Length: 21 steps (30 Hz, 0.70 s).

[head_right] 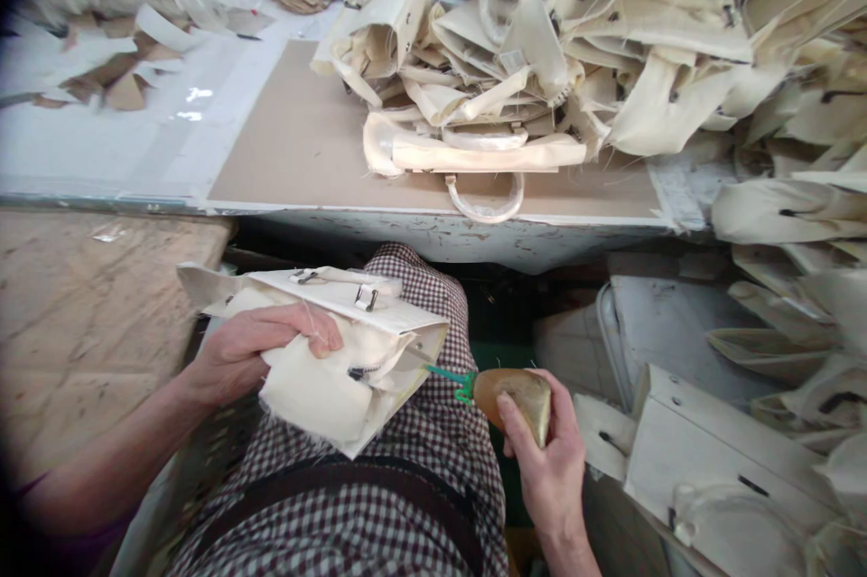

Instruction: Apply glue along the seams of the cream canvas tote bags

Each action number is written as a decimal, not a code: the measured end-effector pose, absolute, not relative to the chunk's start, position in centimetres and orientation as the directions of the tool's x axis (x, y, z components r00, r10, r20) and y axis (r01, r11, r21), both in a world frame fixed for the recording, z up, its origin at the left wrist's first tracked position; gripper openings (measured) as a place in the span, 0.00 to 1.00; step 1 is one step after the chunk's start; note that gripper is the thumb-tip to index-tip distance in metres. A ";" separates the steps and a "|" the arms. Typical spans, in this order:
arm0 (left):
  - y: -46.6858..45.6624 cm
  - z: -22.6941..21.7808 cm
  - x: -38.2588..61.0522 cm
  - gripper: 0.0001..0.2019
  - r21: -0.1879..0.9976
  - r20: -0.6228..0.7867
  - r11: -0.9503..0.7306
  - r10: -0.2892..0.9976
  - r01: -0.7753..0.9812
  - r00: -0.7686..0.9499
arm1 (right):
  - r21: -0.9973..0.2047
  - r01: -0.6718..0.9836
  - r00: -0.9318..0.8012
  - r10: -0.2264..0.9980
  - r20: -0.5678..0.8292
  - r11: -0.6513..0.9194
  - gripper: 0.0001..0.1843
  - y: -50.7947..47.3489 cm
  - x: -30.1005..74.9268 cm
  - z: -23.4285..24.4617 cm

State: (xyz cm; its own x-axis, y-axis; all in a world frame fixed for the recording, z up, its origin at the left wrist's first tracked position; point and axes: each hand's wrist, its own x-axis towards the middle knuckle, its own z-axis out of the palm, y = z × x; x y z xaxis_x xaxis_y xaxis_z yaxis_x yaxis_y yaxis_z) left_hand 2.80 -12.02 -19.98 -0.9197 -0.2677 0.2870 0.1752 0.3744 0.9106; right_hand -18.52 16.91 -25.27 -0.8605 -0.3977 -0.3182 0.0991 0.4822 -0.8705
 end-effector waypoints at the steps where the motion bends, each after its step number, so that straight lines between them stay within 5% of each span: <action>1: -12.0 -20.0 2.8 0.10 0.911 0.281 0.375 -0.269 0.169 -0.921 | -0.868 0.043 -0.870 -0.408 -0.276 0.495 0.38 17.0 -18.6 -25.4; 5: -12.2 -19.9 2.6 0.11 0.910 0.266 0.388 -0.275 0.146 -0.924 | -0.800 -0.372 -0.813 -0.582 0.036 0.471 0.30 17.7 -19.0 -26.1; 10: -12.4 -19.9 2.5 0.10 0.911 0.262 0.389 -0.286 0.139 -0.922 | -0.626 -0.756 -0.506 -0.777 0.375 0.190 0.27 17.8 -19.6 -25.6; 15: -12.7 -19.9 2.5 0.11 0.917 0.251 0.375 -0.278 0.136 -0.927 | -0.651 -0.754 -0.445 -0.795 0.412 0.085 0.28 17.3 -20.2 -26.1; 21: -13.1 -19.8 2.6 0.14 0.924 0.217 0.371 -0.303 0.095 -0.928 | -0.750 -0.592 -0.706 -0.637 0.307 0.294 0.28 18.4 -19.8 -27.2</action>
State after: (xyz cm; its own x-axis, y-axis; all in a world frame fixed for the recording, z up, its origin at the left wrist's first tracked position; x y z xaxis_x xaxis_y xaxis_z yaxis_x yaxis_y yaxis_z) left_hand 2.55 -13.11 -19.82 -0.9280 -0.3027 0.2173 0.0951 0.3714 0.9236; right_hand -19.84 18.38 -27.15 -0.7065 -0.6374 0.3075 -0.5919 0.2940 -0.7505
